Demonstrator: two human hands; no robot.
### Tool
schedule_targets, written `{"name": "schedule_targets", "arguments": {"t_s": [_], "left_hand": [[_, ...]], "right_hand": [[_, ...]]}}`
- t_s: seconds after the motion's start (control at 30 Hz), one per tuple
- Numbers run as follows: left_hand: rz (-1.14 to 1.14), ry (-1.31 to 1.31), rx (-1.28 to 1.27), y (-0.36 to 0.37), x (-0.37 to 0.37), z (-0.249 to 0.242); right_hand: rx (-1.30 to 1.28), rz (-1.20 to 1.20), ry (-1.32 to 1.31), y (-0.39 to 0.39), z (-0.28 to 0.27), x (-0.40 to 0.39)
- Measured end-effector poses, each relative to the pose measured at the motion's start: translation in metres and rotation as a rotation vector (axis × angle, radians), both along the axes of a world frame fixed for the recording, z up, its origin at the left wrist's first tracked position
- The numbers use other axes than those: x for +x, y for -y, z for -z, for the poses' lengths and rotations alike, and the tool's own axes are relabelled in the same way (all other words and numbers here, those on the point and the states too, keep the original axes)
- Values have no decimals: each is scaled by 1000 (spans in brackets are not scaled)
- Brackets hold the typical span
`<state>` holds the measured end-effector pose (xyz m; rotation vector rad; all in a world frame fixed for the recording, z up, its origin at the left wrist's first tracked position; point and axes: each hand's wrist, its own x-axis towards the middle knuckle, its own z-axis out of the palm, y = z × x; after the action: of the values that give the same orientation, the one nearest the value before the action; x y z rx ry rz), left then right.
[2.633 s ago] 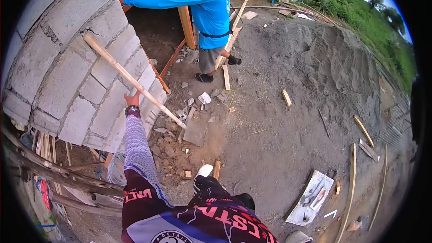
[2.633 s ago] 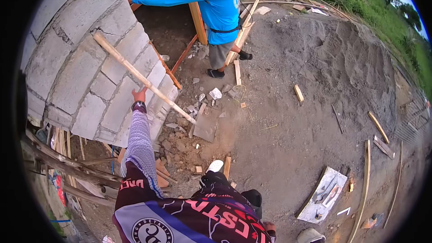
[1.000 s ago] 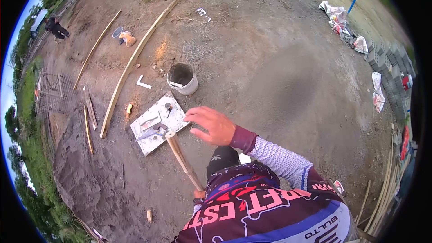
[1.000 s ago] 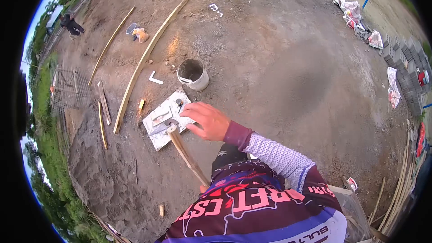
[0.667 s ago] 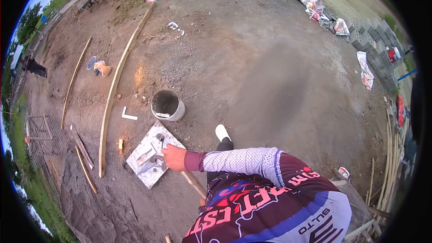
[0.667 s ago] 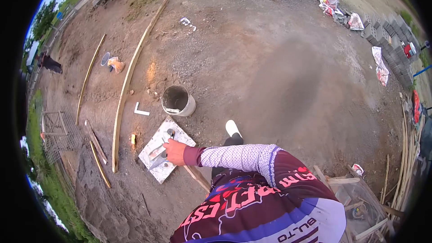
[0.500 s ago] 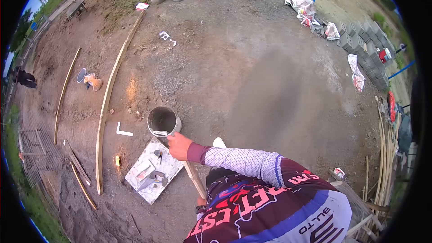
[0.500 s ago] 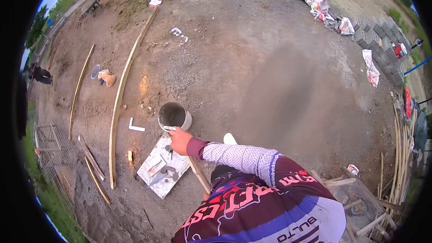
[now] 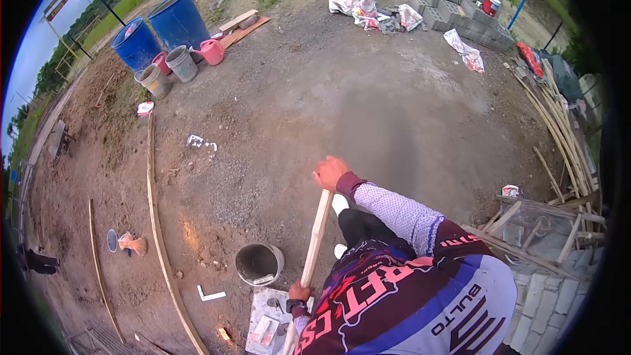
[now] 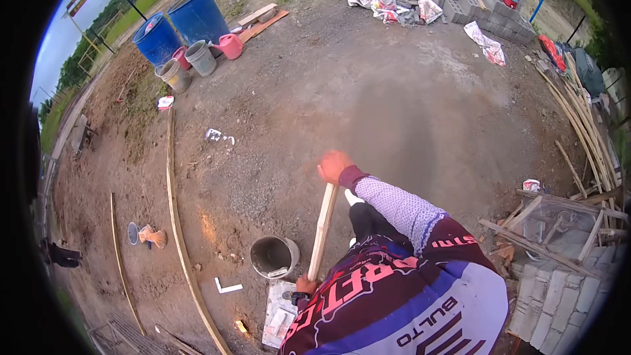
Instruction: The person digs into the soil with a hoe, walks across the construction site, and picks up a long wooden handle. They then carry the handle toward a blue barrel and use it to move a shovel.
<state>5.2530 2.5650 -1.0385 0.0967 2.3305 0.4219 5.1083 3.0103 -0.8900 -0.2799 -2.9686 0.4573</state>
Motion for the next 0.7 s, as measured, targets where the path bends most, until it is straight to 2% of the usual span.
{"name": "schedule_targets", "arguments": {"t_s": [0.03, 0.13, 0.17, 0.2, 0.27, 0.33, 0.43, 0.47, 0.53, 0.6, 0.7], "left_hand": [[39, 54, 47, -24, -26, -36], [230, -9, 32, -70, -98, -70], [295, -9, 1, -83, -124, -72], [307, -21, 4, -99, -152, -78], [458, 13, -68, -136, -210, -90], [490, -3, -51, -169, -272, -87], [631, -20, -111, -245, -354, -123], [600, -24, -113, -263, -381, -131], [714, -174, -21, -306, -434, -136], [760, -212, -7, -360, -480, -174], [795, -312, 67, -419, -553, -178]], "right_hand": [[-26, 62, 10, -25, 1, 5], [-67, 237, 106, -89, 14, 12], [-58, 269, 7, -108, 23, 14], [-46, 294, -23, -130, 48, 11], [-62, 430, -47, -163, 62, 2], [-123, 516, 24, -196, 64, -14], [-150, 664, 80, -246, 65, -46], [-168, 667, 85, -261, 61, -56], [-146, 639, 89, -302, 49, -75], [-161, 587, 27, -335, 42, -91], [-193, 528, 83, -378, 1, -119]]}}
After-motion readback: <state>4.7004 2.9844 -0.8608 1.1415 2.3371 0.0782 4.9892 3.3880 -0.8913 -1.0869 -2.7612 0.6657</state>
